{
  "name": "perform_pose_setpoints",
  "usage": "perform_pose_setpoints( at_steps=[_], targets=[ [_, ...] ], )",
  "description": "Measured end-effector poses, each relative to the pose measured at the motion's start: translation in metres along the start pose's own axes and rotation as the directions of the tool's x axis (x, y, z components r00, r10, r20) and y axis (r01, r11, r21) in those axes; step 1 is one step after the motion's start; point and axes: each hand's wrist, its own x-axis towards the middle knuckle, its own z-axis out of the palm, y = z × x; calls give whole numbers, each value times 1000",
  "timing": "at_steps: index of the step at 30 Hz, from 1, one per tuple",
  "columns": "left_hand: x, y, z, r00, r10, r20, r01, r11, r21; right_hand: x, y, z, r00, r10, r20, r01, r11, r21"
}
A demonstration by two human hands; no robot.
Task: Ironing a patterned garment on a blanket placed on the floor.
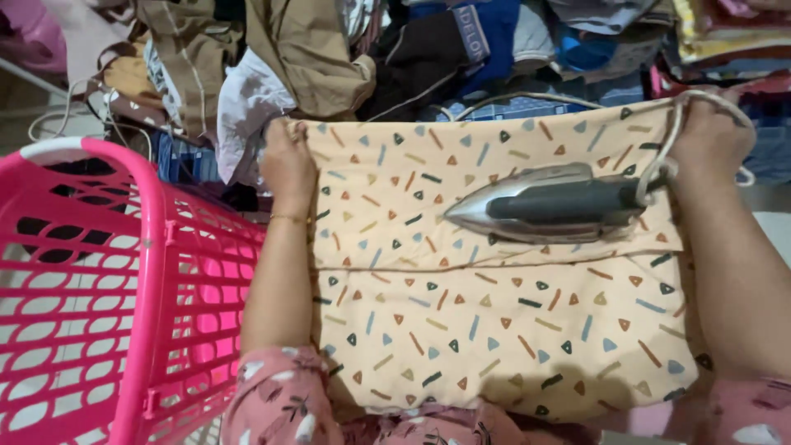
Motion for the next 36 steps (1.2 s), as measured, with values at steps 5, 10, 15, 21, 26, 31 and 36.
perform_pose_setpoints(
  at_steps=[5, 10, 15, 21, 26, 31, 36],
  targets=[
    [3, -16, 32, 997, -41, 72, 36, 997, 64, 7, -4, -5, 992, -32, 120, 40, 997, -61],
    [-3, -22, -2, 963, -107, 245, 83, 991, 106, 5, -7, -68, 923, -74, 377, -54, 947, 317],
    [-57, 0, -66, 969, 142, 201, -155, 986, 53, -65, -20, -107, 951, 43, 305, -182, 877, 444],
    [-132, 4, -69, 801, 326, 502, -377, 926, 0, -122, -51, -137, 909, 49, 415, -122, 981, 152],
    [-128, -15, -99, 799, 64, 598, -227, 953, 201, -137, -33, -137, 921, -67, 383, 44, 997, 70],
    [-120, -28, -115, 734, -198, 650, 41, 968, 249, -112, -29, -158, 881, -43, 470, 25, 999, 44],
    [-111, -35, -120, 905, -151, 397, 113, 987, 118, -71, -87, -192, 969, -182, 164, 130, 949, 288]
  ],
)
